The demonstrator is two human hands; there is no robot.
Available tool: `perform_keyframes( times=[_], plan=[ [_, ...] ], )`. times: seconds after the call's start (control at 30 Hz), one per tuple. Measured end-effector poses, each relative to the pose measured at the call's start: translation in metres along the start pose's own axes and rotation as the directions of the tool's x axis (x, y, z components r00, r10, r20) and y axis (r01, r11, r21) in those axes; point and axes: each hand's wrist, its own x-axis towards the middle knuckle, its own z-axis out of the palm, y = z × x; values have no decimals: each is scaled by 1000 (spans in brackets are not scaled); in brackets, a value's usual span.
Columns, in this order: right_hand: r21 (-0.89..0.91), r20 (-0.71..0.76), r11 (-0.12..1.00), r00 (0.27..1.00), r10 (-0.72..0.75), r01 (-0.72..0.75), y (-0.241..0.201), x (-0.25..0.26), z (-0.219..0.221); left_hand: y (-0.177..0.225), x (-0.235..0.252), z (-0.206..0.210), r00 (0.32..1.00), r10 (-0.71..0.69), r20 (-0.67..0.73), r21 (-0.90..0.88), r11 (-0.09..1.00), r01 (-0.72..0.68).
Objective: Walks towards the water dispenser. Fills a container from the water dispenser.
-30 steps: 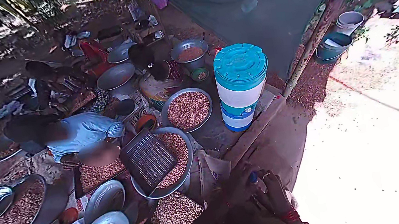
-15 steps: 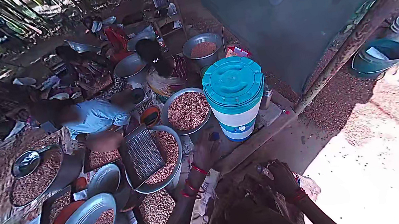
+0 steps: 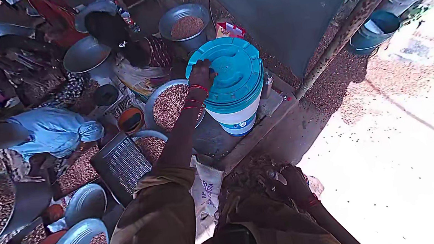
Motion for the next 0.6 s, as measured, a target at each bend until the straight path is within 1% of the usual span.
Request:
perform_keyframes(
  times=[0.07,0.1,0.13,0.2,0.23,0.27,0.3,0.33,0.37,0.4,0.43,0.47,0.53,0.6],
  plan=[
    [34,-9,999,1000,19,-19,-7,7,3,-2,-13,-9,997,22,-73,-44,999,-25],
    [51,-19,998,1000,23,-22,-9,11,8,-8,-24,-11,988,68,-141,-59,995,-77],
    [63,-61,998,998,7,-4,-11,16,16,-18,-37,-7,962,136,-239,-85,983,-160],
    [96,-121,995,993,-2,13,-17,29,29,-45,-68,14,876,255,-410,-118,937,-328],
    [108,-146,994,989,-7,23,-20,38,37,-56,-87,27,848,297,-439,-154,905,-397],
    [133,-163,991,987,-10,32,-22,47,47,-65,-111,40,854,320,-410,-204,881,-427],
    [172,-173,985,985,-4,35,-25,56,59,-72,-138,53,886,331,-324,-258,870,-420],
    [228,-154,974,988,24,11,-27,68,70,-80,-161,66,922,338,-191,-289,878,-382],
    [276,-127,960,989,75,-38,-27,80,84,-87,-179,80,943,332,-33,-316,891,-326],
    [314,-91,944,986,137,-102,-23,90,102,-94,-195,94,939,318,133,-336,906,-259],
    [336,-34,923,977,210,-187,-17,101,119,-102,-206,110,915,310,257,-352,912,-210],
    [355,12,897,961,275,-261,-10,114,135,-110,-211,127,887,310,342,-355,917,-183],
    [383,133,812,896,424,-440,7,139,168,-124,-216,159,832,300,466,-329,932,-152],
    [413,176,725,829,531,-552,28,160,198,-128,-208,188,766,260,588,-289,952,-101]
  ],
)
